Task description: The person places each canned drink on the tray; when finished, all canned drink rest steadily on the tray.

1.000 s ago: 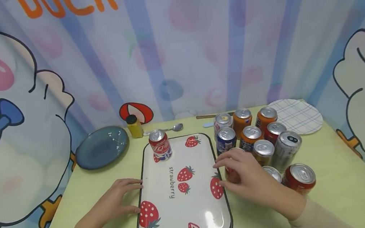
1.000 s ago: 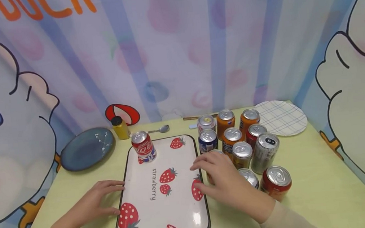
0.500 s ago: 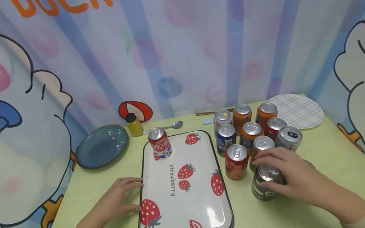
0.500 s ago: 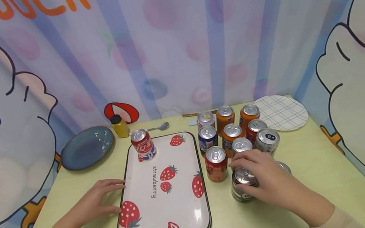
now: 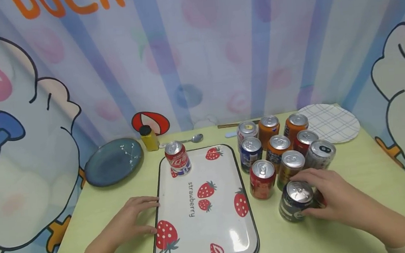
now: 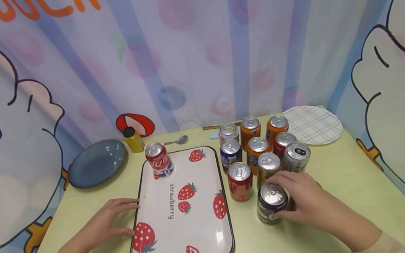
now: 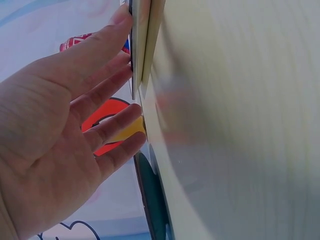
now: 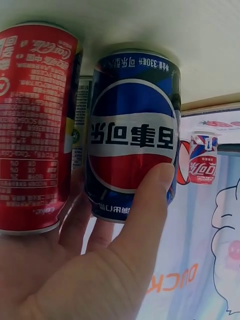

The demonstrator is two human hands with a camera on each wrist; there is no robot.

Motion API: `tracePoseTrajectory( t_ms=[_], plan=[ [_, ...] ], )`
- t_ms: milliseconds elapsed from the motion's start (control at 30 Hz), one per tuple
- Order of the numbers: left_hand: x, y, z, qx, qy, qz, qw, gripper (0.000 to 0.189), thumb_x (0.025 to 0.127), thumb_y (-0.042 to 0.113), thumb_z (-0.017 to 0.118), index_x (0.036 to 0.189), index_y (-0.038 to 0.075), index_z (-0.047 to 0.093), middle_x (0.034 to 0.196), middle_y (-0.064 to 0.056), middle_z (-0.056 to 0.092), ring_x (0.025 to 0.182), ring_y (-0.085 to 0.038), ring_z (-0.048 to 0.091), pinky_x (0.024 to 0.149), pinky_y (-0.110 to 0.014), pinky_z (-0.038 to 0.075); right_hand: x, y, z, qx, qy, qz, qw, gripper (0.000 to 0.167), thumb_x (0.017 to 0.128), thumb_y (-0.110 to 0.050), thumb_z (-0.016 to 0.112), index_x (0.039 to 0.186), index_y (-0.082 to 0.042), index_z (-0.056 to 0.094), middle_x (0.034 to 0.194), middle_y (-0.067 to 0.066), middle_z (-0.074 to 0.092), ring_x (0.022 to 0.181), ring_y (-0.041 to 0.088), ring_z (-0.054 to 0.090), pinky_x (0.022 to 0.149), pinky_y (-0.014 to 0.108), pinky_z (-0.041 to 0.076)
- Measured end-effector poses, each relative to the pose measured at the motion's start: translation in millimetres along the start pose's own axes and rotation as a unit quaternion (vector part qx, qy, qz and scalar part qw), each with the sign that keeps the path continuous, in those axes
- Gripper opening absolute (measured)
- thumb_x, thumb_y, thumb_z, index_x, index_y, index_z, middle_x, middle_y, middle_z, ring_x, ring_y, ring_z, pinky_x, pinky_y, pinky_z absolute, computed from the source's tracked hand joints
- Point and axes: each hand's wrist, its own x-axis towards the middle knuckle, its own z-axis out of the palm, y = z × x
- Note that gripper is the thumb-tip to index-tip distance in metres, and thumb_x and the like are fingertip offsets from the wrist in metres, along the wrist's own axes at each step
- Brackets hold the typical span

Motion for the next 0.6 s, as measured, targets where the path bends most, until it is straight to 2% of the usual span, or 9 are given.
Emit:
tracePoseTrajectory(
  t_ms=[167,267,300,367,500,533,600],
  plan=[
    [2.4,-0.8,1.5,-0.003,0.000,-0.007,1.0000,0.069,0.069,0.045,0.094,0.130,0.019,0.072,0.146,-0.002,0.061,0.140,-0.037,0.047,0.117,-0.063,0.040,1.8,-4.5,-2.1,0.019,-0.008,0.053,0.9984,0.068,0.061,-0.035,0.101,0.117,-0.020,0.066,0.116,-0.004,0.070,0.109,0.022,0.067,0.090,0.049,0.060],
    [1.8,-1.5,2.3,-0.006,0.003,-0.004,1.0000,0.069,0.069,0.045,0.093,0.130,0.020,0.072,0.146,-0.001,0.061,0.140,-0.037,0.047,0.117,-0.062,0.041,1.6,-9.1,-2.4,0.033,-0.001,0.065,0.9973,0.067,0.060,-0.036,0.101,0.116,-0.024,0.066,0.117,-0.006,0.069,0.110,0.019,0.066,0.090,0.045,0.061],
    [1.7,-1.6,2.4,-0.006,0.004,-0.002,1.0000,0.069,0.069,0.045,0.093,0.130,0.020,0.072,0.146,-0.001,0.061,0.140,-0.037,0.047,0.117,-0.062,0.041,1.8,-11.2,-2.3,0.038,0.007,0.063,0.9973,0.068,0.060,-0.037,0.101,0.116,-0.025,0.066,0.118,-0.007,0.068,0.110,0.017,0.066,0.089,0.044,0.061],
    [1.7,-1.7,2.6,-0.005,0.006,-0.001,1.0000,0.069,0.070,0.046,0.093,0.130,0.020,0.072,0.146,-0.001,0.061,0.140,-0.036,0.047,0.117,-0.062,0.041,2.7,-16.2,-1.8,0.055,0.027,0.054,0.9966,0.068,0.060,-0.035,0.102,0.116,-0.027,0.065,0.118,-0.009,0.068,0.104,0.012,0.065,0.080,0.035,0.062],
    [0.8,-0.1,2.0,-0.009,0.007,-0.005,0.9999,0.069,0.070,0.044,0.093,0.131,0.020,0.072,0.146,-0.002,0.061,0.141,-0.037,0.047,0.117,-0.062,0.040,9.1,-31.2,2.1,0.069,0.076,0.024,0.9944,0.072,0.056,-0.031,0.103,0.118,-0.030,0.066,0.118,-0.014,0.067,0.099,0.003,0.063,0.076,0.026,0.060],
    [0.5,0.5,1.7,-0.011,0.006,-0.006,0.9999,0.069,0.070,0.043,0.093,0.131,0.019,0.072,0.146,-0.002,0.061,0.141,-0.037,0.047,0.117,-0.062,0.040,11.3,-35.3,4.1,0.075,0.085,0.017,0.9934,0.073,0.055,-0.029,0.104,0.118,-0.029,0.066,0.119,-0.014,0.067,0.099,0.002,0.062,0.076,0.024,0.059],
    [-0.1,1.0,1.5,-0.013,0.007,-0.004,0.9999,0.069,0.070,0.042,0.093,0.131,0.019,0.072,0.146,-0.002,0.061,0.141,-0.037,0.047,0.117,-0.062,0.040,15.9,-44.3,9.0,0.080,0.099,0.009,0.9918,0.075,0.055,-0.029,0.104,0.119,-0.028,0.067,0.119,-0.016,0.067,0.105,0.002,0.063,0.086,0.026,0.059]
  ],
)
